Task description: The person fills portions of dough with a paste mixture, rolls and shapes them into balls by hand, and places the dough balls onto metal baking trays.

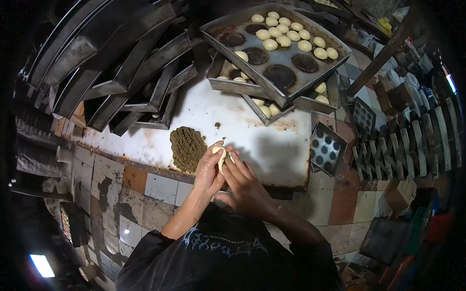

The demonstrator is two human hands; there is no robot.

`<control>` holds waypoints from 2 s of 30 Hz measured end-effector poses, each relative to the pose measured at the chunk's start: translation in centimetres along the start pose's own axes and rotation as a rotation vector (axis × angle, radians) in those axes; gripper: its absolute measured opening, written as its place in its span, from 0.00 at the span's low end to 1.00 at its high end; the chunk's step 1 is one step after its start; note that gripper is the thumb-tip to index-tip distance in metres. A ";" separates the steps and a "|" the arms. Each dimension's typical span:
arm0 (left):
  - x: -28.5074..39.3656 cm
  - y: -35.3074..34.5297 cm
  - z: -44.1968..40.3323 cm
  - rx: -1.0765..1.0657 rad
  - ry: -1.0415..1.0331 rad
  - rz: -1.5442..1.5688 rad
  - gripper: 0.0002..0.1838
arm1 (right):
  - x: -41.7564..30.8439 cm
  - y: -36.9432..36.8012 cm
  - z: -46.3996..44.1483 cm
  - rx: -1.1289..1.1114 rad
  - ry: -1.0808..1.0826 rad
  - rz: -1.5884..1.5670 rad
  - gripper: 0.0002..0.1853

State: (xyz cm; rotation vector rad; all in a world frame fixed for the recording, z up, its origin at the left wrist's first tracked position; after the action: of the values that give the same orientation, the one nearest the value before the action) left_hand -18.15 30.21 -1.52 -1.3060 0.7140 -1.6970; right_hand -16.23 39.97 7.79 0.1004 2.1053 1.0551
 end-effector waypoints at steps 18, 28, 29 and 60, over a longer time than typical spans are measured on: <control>-4.6 -2.2 -6.1 -0.180 -0.613 -1.226 0.18 | 12.3 -2.4 8.7 0.256 -0.449 -0.284 0.16; 13.6 -11.0 2.0 -0.751 -0.428 -1.268 0.39 | 9.3 -8.2 0.8 0.355 -0.098 0.365 0.07; 17.9 -10.9 3.5 -0.795 -0.532 -1.219 0.35 | 9.1 -8.3 3.9 0.381 -0.121 0.417 0.10; 51.1 -5.1 12.8 -0.279 -1.692 -1.321 0.09 | -30.1 8.7 -64.3 0.004 0.238 0.823 0.25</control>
State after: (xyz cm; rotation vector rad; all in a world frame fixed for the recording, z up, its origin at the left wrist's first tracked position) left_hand -11.83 -11.58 30.25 -2.9333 -1.1696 -0.4989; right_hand -39.94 -7.78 55.52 0.9473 2.3228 1.5835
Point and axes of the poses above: each hand's wrist, its own z-axis away from the middle knuckle, its own y-axis out of the back of the hand, x = y × z, the point moved 8 cm from there along -z, towards the middle knuckle, and after that the axes turned 2 degrees about z, right-handed, at the moved point
